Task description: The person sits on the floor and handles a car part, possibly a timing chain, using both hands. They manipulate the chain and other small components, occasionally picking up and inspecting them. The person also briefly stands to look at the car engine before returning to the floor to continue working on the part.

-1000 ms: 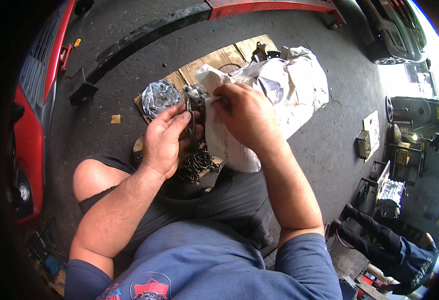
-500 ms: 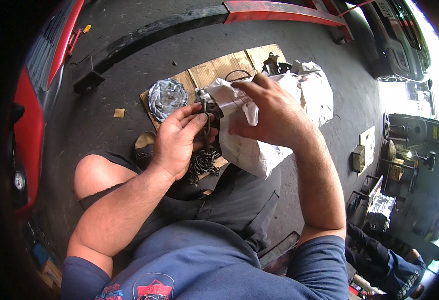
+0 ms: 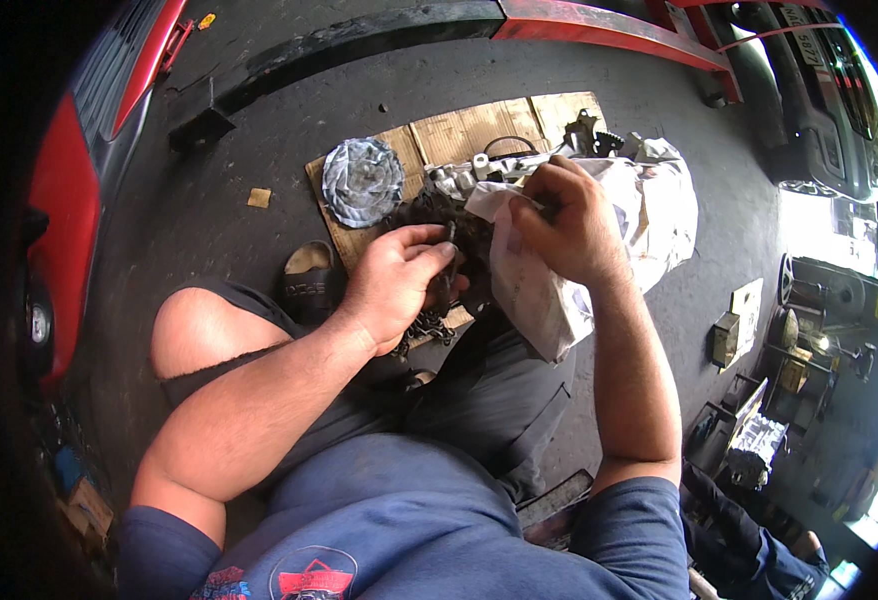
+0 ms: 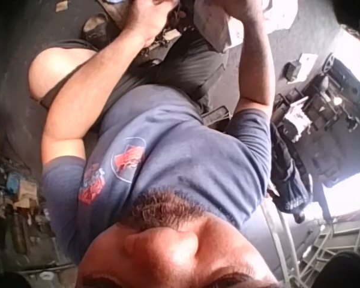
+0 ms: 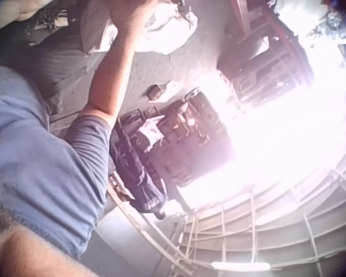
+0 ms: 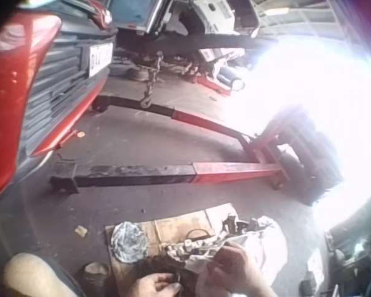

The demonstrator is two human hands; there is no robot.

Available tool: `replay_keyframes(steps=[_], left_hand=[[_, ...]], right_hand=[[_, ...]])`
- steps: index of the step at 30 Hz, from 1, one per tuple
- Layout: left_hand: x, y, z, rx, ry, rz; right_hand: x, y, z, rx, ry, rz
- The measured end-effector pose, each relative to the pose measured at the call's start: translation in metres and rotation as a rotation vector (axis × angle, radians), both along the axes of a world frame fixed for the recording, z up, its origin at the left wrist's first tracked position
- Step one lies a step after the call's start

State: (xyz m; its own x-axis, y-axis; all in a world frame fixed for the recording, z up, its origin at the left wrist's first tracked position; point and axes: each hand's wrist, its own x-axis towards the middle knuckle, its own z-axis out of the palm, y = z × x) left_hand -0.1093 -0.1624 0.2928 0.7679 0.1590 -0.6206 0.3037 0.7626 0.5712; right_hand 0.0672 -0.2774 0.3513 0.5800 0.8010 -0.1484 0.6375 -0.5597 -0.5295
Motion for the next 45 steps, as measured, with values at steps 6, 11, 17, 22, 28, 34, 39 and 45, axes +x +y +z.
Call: replay_keyframes(steps=[6,11,17,22,28,34,39,45], left_hand=[[0.0,-0.013,-0.006,0.131,-0.01,-0.105],[-0.002,-0.012,0.0,0.105,-0.014,-0.154],[-0.004,-0.006,0.007,0.134,-0.006,-0.175],[-0.005,-0.006,0.009,0.085,-0.025,-0.158],[-0.004,-0.009,0.009,0.132,0.004,-0.177],[-0.004,-0.01,0.008,0.108,-0.012,-0.161],[-0.003,-0.013,0.004,0.106,-0.014,-0.157],[0.001,-0.019,-0.006,0.199,-0.034,-0.174]], right_hand=[[0.0,0.025,0.008,-0.355,-0.272,0.173],[0.001,0.04,0.02,-0.637,-0.171,0.12],[-0.019,0.038,0.009,-0.512,-0.542,0.329],[0.004,0.032,0.021,-0.525,-0.297,0.501],[0.018,0.018,0.021,-0.293,-0.079,0.517],[0.011,0.013,0.012,-0.269,-0.149,0.436],[0.0,0.017,0.01,-0.317,-0.219,0.239],[0.031,0.008,0.017,-0.23,-0.096,0.481]])
